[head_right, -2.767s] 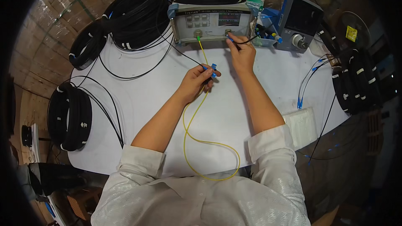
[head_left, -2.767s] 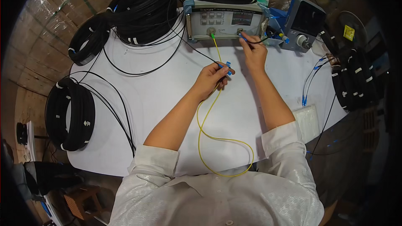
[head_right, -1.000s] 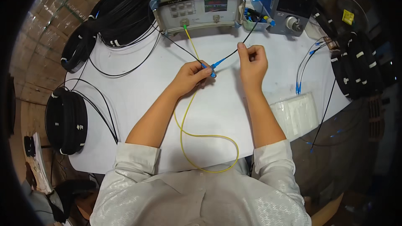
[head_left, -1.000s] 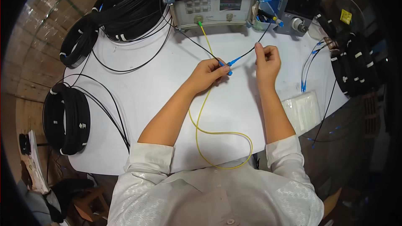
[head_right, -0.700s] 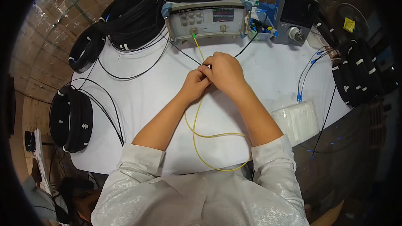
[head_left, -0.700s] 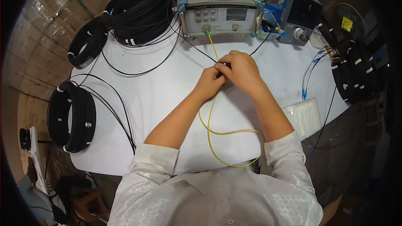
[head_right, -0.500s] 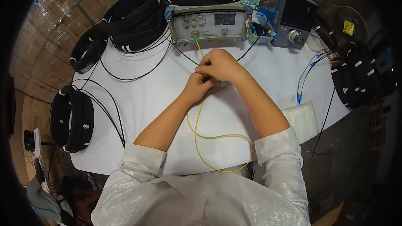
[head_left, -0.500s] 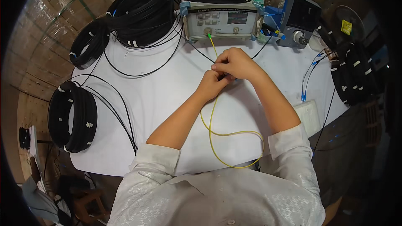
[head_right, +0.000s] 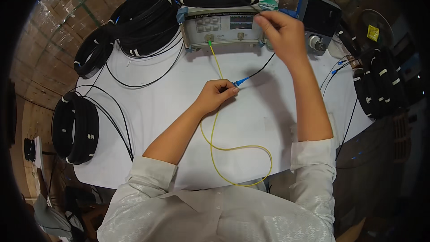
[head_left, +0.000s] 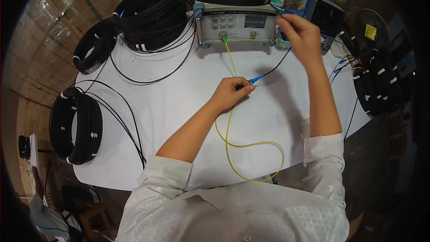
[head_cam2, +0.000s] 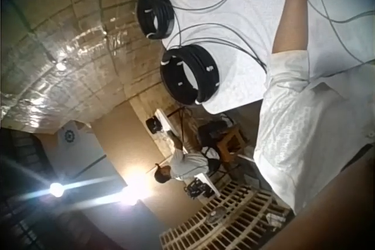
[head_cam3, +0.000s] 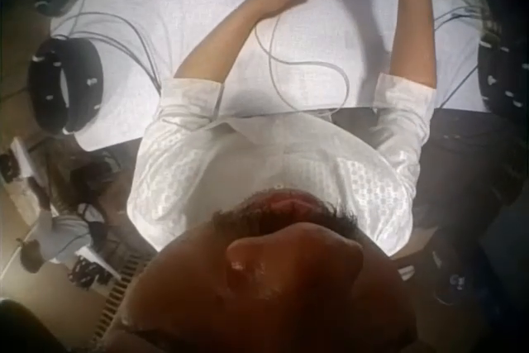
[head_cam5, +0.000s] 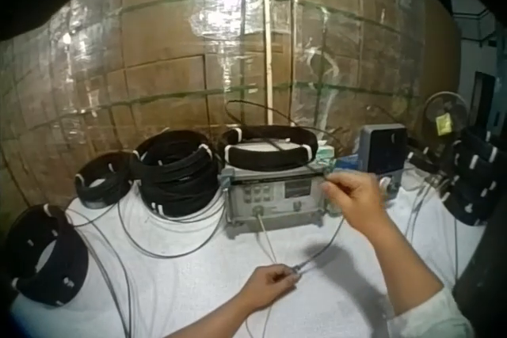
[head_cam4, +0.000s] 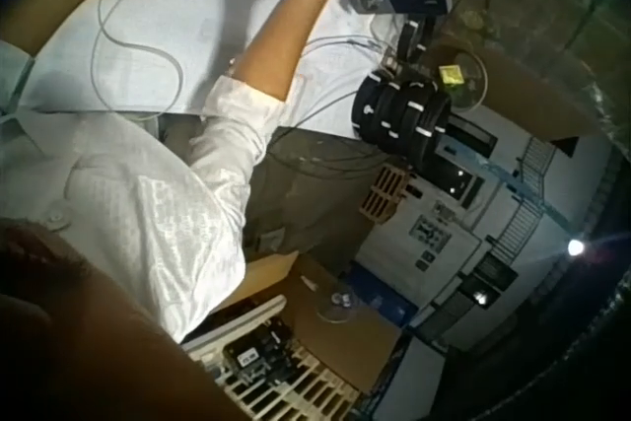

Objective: Connecting and testing fiber optic cables using electronic measurement equipment and a cleaning tool.

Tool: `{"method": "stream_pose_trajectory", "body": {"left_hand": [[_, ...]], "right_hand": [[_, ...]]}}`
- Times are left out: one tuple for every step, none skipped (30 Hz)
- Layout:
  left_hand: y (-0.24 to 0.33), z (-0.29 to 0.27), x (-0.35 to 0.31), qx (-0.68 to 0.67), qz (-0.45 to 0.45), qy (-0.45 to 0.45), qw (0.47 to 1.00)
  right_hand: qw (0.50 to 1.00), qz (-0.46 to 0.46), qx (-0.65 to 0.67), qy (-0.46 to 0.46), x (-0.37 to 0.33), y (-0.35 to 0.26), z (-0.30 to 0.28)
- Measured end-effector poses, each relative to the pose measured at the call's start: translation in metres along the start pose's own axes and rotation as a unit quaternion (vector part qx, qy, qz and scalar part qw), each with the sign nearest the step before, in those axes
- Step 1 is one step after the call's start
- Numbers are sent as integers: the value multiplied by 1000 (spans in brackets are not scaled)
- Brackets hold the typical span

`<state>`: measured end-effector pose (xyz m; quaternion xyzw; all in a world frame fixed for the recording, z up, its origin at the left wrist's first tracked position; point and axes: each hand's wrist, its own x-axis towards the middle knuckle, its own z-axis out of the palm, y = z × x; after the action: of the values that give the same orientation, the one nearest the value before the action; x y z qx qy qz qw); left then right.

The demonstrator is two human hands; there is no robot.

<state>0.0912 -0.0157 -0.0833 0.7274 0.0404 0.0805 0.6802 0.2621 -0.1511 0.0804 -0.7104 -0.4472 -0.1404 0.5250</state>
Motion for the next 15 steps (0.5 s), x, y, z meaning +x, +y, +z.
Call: {"method": "stream_pose_trajectory", "body": {"left_hand": [[-1, 0, 0, -1, 0, 0, 1000], [-3, -1, -1, -5, 13, 13, 1000], [-4, 0, -1, -10, 26, 22, 999], [-5, 0, 0, -10, 24, 21, 999], [-5, 1, 0, -11, 32, 21, 999], [-4, 1, 1, -11, 39, 23, 999], [-4, 1, 1, -11, 39, 22, 999], [-3, 2, -1, -4, 32, 25, 999], [0, 3, -1, 3, 27, 27, 999], [3, 1, 0, 44, 12, 12, 999], [4, 0, -1, 42, 10, 12, 999], [5, -1, -2, 41, 5, 10, 999], [6, -1, -3, 40, 1, 8, 999], [6, -1, -3, 38, 5, 11, 999], [6, -1, -3, 38, 3, 10, 999]], "right_hand": [[1000, 1, -1, -1, -8, 3, 6], [998, -44, -49, -18, -15, 0, 19], [991, -87, -100, -34, -22, 2, 27], [991, -85, -100, -33, -28, 10, 35], [989, -74, -119, -39, -35, 19, 42], [988, -63, -137, -45, -41, 28, 49], [988, -62, -137, -44, -48, 35, 53], [990, -35, -132, -29, -55, 42, 56], [992, -8, -129, -13, -61, 49, 56], [990, -30, -135, 3, -66, 56, 56], [990, -28, -136, 0, -71, 60, 61], [988, -55, -144, 20, -75, 65, 66], [984, -81, -152, 41, -78, 69, 68], [987, -75, -138, 43, -80, 69, 70], [987, -72, -139, 43, -83, 72, 70]]}}
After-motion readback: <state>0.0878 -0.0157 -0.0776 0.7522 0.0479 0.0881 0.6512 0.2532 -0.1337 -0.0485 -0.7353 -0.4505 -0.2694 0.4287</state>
